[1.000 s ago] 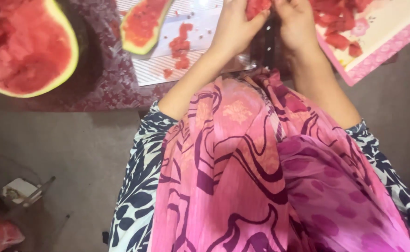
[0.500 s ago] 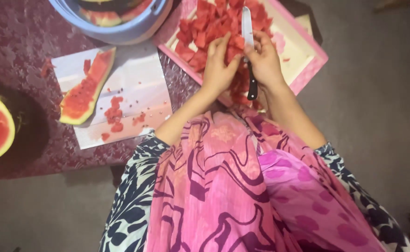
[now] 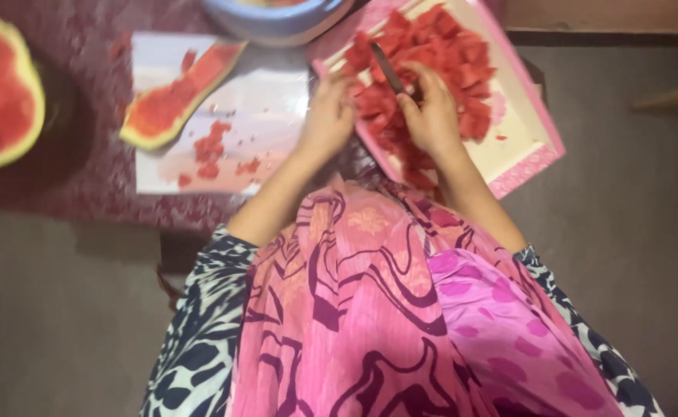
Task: The recorder uses a knife to cut and prepare pieces of watermelon on a table.
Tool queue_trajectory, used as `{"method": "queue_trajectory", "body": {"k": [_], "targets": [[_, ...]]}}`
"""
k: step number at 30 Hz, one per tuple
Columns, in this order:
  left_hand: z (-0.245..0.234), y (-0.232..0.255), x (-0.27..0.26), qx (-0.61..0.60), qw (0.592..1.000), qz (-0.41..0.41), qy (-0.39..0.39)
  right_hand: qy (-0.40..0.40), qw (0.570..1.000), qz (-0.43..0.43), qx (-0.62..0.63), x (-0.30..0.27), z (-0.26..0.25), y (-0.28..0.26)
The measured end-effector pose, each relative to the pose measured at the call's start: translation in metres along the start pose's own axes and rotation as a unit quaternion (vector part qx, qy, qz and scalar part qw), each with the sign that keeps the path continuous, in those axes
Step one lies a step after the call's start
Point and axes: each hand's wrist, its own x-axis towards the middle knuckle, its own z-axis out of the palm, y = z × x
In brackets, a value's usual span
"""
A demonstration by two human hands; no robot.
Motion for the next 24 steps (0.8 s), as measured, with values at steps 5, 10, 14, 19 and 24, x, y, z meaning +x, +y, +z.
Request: {"method": "queue_trajectory", "body": {"k": [5, 10, 14, 19, 24], "targets": [[-0.124, -0.066, -0.074, 0.232, 0.97, -0.067, 0.04, -0.104, 0.991, -0.081, 0.03, -0.002, 0.078, -0.048], [-0.204, -0.088, -0.135, 0.282, 0.91, -0.301, 0.035, -0.241, 0.945, -0.217, 0.033, -0.014, 0.165, -0.092], [-0.215, -0.133, -0.161, 0.253, 0.92, -0.299, -0.006, -0.337, 0.907, -0.25, 0.03, -0.02, 0.214, -0.118], [-0.215, -0.174, -0.16, 0.185, 0.97, -0.158, 0.023, -0.328, 0.913, -0.241, 0.014, -0.023, 0.245, -0.123], [-0.204, -0.191, -0.142, 0.161, 0.982, -0.101, 0.006, -0.276, 0.951, -0.142, 0.007, -0.028, 0.256, -0.088]]}}
